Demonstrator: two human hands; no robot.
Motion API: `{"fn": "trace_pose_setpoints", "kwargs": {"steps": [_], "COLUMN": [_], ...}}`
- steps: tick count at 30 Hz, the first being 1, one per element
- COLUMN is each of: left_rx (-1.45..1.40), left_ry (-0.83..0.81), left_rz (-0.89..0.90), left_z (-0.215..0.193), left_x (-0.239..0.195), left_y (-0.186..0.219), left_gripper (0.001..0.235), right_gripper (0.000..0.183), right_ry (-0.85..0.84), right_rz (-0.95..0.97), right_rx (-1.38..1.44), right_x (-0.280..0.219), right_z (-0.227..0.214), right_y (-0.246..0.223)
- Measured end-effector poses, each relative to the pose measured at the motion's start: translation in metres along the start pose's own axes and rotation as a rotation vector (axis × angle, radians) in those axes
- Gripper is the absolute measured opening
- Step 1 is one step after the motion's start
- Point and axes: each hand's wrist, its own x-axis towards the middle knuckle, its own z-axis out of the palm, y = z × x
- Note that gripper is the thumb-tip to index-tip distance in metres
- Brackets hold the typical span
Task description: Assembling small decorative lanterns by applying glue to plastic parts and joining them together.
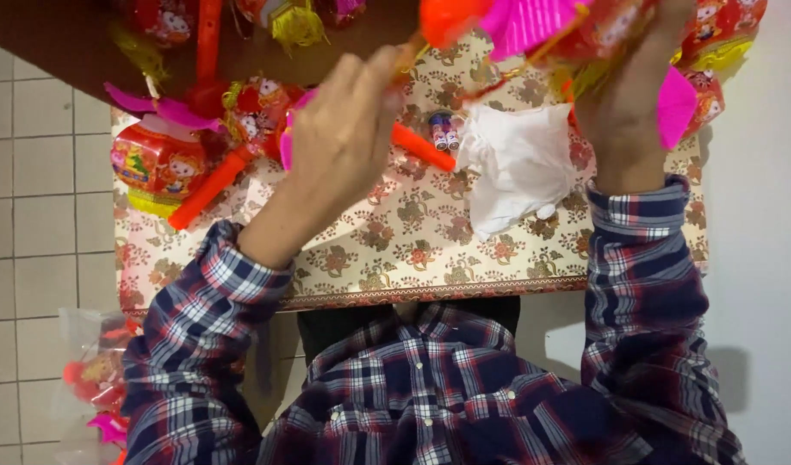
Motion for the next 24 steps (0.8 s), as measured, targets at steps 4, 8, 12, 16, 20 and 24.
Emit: {"fn": "trace_pose_setpoints", "kwargs": {"steps": [4,8,12,16,20,24], "left_rx": [-0.271,-0.736,-1.052,-1.105,-0.955,-0.502], "left_ry": [-0.131,-0.231,-0.254,-0.223,-0.255,-0.357], "left_rz": [-0.045,-0.238,-0.256,-0.450,-0.404,-0.368], "left_z": [0.011,0.004,0.029,0.020,0.028,0.036], "left_x": [-0.013,-0.017,-0.035,-0.034,-0.038,-0.047], "left_y": [0.006,0.024,0.013,0.015,0.010,0.003], "left_gripper": [0.037,0.078,0.075,0.071,0.052,0.048], "right_gripper": [0.056,0.062,0.056,0.041,0.033,0.025], "right_ry": [0.165,0.119,0.088,0.046,0.063,0.115], "right_rz": [0.263,0.350,0.344,0.219,0.394,0.188], "right_rx": [0.285,0.102,-0.232,-0.406,-0.483,-0.683], "right_x": [0.009,-0.002,0.003,0.000,-0.001,0.000], "right_z": [0.012,0.009,0.008,0.004,0.002,-0.001], "right_y": [0.025,0.039,0.042,0.050,0.051,0.041]}}
